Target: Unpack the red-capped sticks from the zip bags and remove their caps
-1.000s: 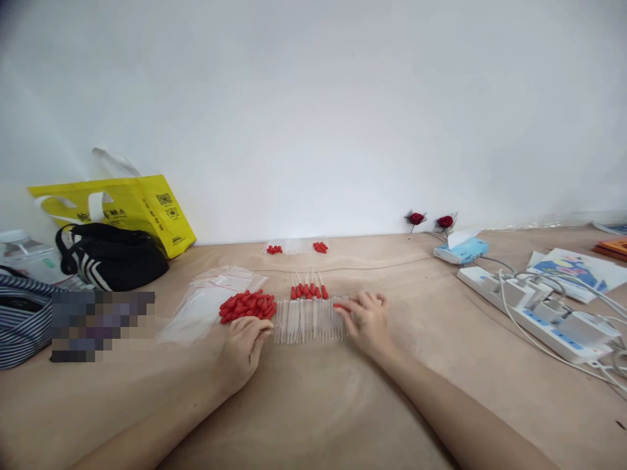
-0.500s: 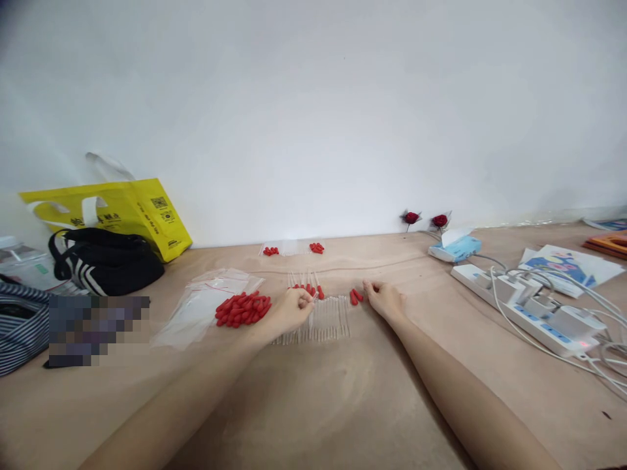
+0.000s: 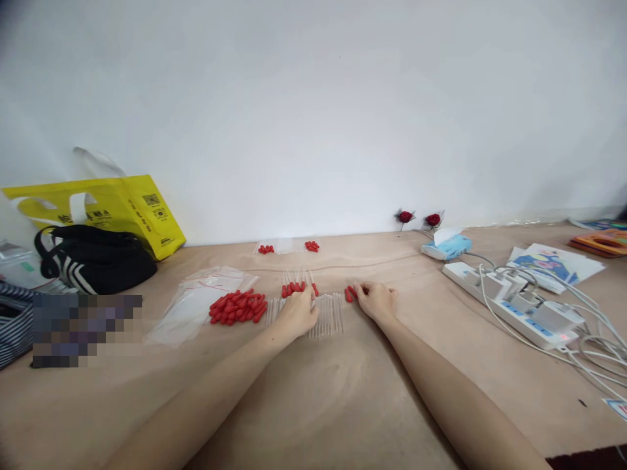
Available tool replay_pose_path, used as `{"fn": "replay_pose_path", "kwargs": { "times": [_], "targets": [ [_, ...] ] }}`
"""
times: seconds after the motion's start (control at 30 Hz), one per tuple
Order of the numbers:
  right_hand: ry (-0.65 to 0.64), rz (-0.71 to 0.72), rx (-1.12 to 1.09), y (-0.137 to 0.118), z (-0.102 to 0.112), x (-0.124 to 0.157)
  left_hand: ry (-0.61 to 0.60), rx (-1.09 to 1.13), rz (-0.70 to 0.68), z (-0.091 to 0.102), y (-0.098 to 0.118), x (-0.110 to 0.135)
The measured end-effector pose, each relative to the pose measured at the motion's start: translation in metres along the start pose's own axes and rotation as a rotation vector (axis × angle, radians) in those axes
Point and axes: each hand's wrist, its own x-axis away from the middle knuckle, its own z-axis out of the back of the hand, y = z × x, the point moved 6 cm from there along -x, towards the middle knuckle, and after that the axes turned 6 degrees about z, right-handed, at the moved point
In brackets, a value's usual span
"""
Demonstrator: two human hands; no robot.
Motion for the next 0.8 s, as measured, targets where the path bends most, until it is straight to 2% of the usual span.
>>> {"fn": "replay_pose_path", "kwargs": {
  "times": [0.07, 0.17, 0.23, 0.3, 0.4, 0.53, 0.67, 0.8],
  "targets": [
    [0.035, 0.010, -0.003, 0.000, 0.002, 0.000, 0.048, 0.013, -0.029, 0.009, -0.010, 0.007],
    [0.103, 0.014, -0.022, -0.003, 0.008, 0.000, 0.131, 0.027, -0.079, 0.021, -0.041, 0.025],
    [0.108, 0.039, -0.036, -0.013, 0.009, -0.002, 0.255, 0.040, -0.211, 0.030, -0.062, 0.040],
    [0.047, 0.062, -0.036, -0.029, 0.004, -0.006, 0.340, 0.051, -0.283, 0.034, -0.081, 0.053],
    [-0.110, 0.060, -0.031, -0.058, -0.011, -0.016, 0.410, 0.083, -0.224, 0.035, -0.103, 0.062],
    [-0.237, 0.025, -0.018, -0.082, -0.031, -0.030, 0.406, 0.101, -0.197, 0.035, -0.103, 0.063],
    [-0.345, -0.032, 0.014, -0.088, -0.045, -0.039, 0.359, 0.097, -0.216, 0.032, -0.101, 0.062],
    [-0.380, -0.055, 0.043, -0.093, -0.049, -0.039, 0.342, 0.074, -0.243, 0.028, -0.102, 0.062]
  ]
}}
